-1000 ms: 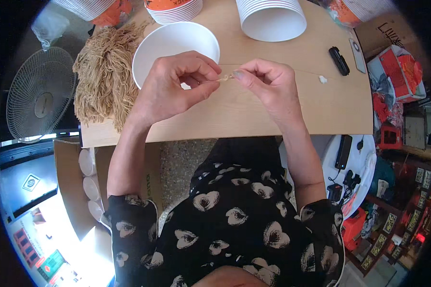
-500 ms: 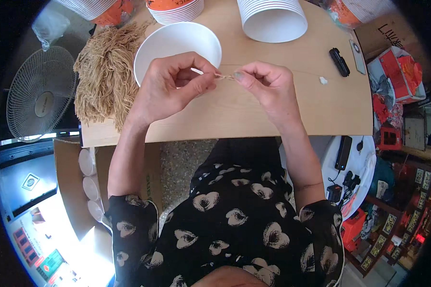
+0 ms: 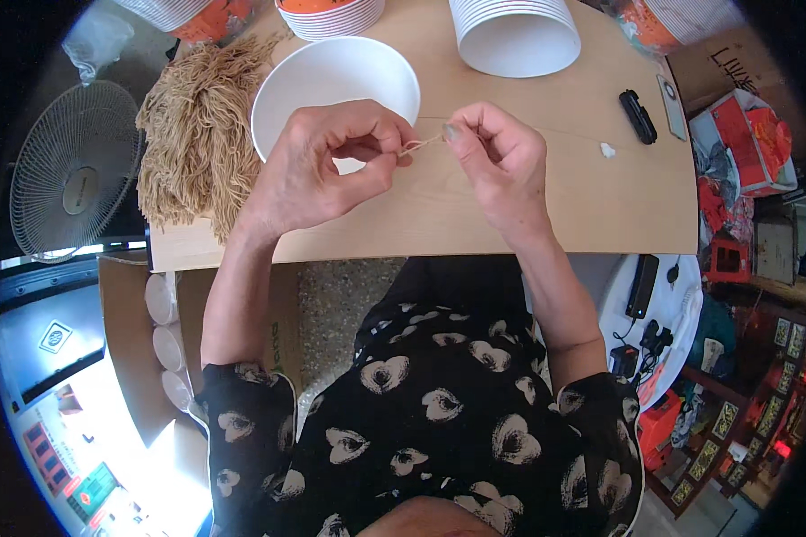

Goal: Tying thin strings to paper buckets to create handles.

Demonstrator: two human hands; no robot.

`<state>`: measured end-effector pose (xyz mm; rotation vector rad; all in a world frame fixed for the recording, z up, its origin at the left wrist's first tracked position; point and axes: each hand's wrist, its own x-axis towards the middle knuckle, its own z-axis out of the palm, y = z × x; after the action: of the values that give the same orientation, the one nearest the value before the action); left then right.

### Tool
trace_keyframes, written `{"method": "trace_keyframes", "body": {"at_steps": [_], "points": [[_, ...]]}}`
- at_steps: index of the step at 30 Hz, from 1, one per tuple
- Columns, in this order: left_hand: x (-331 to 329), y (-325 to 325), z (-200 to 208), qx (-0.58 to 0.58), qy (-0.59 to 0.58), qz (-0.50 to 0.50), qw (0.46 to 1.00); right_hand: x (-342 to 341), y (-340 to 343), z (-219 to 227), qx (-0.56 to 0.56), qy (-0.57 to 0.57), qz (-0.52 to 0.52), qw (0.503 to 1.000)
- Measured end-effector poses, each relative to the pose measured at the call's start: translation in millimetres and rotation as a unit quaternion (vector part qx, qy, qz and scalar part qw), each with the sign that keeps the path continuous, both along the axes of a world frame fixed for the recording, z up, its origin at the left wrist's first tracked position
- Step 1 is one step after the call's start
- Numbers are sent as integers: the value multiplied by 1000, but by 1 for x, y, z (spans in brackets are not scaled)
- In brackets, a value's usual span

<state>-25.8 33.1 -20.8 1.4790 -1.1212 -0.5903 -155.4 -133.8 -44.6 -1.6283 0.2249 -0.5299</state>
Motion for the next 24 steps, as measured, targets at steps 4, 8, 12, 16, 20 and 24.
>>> {"method": "trace_keyframes", "body": {"at_steps": [4, 8, 12, 16, 20, 24], "points": [[0, 4, -2, -5, -3, 6, 1000, 3, -1, -6, -14, -8, 0, 1000], [4, 3, -4, 9, 76, 10, 997, 4, -12, 3, 79, 32, 22, 996], [8, 5, -1, 33, 104, -10, 994, -3, -19, 21, 165, 60, 95, 980], [5, 2, 5, 37, 117, -6, 992, -6, -25, 24, 26, 55, 140, 988], [6, -2, 0, 37, 10, 1, 999, -4, -15, 41, -2, 30, 154, 988], [5, -1, -1, 13, 53, 29, 998, -3, -13, 43, -9, 3, 150, 989]]}}
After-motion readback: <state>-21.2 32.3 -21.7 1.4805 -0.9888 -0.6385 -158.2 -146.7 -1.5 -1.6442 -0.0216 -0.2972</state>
